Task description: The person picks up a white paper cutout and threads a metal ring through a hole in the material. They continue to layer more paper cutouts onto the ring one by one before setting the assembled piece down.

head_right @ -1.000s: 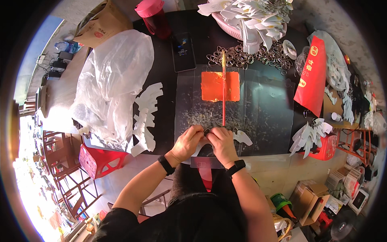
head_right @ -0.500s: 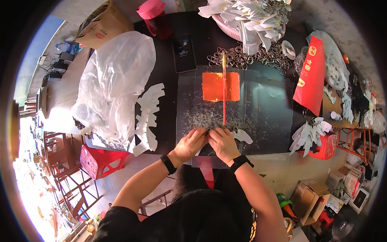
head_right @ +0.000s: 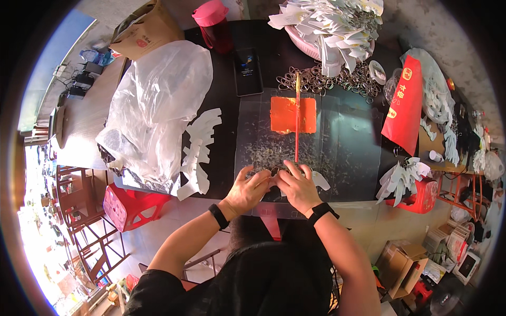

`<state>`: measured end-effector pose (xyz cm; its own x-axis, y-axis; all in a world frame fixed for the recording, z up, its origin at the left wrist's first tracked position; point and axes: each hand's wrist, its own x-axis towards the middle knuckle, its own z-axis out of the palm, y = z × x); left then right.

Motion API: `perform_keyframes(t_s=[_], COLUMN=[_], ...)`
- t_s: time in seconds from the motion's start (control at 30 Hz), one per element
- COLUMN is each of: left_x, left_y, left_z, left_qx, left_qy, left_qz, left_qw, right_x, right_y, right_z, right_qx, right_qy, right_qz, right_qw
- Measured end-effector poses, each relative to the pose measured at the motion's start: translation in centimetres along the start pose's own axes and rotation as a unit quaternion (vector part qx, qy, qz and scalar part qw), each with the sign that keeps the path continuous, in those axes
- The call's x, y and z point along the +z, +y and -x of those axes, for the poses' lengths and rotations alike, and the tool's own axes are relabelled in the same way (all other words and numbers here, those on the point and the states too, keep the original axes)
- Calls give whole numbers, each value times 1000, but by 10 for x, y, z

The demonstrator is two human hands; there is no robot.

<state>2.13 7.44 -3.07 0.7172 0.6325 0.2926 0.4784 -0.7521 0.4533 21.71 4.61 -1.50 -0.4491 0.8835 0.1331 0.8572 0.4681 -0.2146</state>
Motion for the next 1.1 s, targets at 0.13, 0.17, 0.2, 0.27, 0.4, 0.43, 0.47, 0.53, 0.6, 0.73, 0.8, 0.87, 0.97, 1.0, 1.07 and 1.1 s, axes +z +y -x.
perform_keyframes(t_s=[0.13,0.17,0.2,0.27,0.4,0.43,0.47,0.53,0.6,0.73,0.8,0.87,0.97,1.0,1.07,1.1], left_x=[-2,-2,-2,-2,0,0,0,0,-4,-5,-5,-5,-8,-9,-14,-15], left_y=[-1,-1,-1,-2,-3,-3,-3,-4,-6,-11,-14,-13,-11,-12,-10,-9], left_z=[-1,-2,-2,-2,-2,-2,-2,-2,-3,4,6,6,3,2,1,0], left_qx=[-7,-6,3,12,-4,-2,-2,-4,8,46,55,64,66,67,70,68], left_qy=[-17,-16,-16,-16,-13,-16,-15,-29,-39,-63,-59,-56,-69,-83,-97,-105], left_qz=[5,4,-1,-6,3,-3,-3,17,6,-51,-54,-58,-58,-69,-80,-66], left_qw=[1000,1000,1000,1000,1000,1000,1000,999,999,996,995,995,994,992,990,990], right_x=[-5,-4,-4,-3,1,4,5,4,3,0,-2,-2,-2,-2,-3,-3], right_y=[-2,-3,-3,-5,-5,-5,-5,-6,-6,-8,-9,-10,-11,-11,-11,-10], right_z=[11,13,14,13,15,16,17,17,16,12,11,10,10,10,10,9], right_qx=[3,15,16,13,-17,-23,-29,-24,-18,21,28,37,42,43,48,48], right_qy=[-5,-6,-4,-1,-6,-8,-11,-16,-22,-31,-35,-37,-42,-40,-50,-48], right_qz=[23,26,27,20,28,30,31,26,22,-40,-44,-59,-41,-41,-48,-48], right_qw=[1000,1000,999,1000,999,999,999,999,999,998,998,997,997,997,996,997])
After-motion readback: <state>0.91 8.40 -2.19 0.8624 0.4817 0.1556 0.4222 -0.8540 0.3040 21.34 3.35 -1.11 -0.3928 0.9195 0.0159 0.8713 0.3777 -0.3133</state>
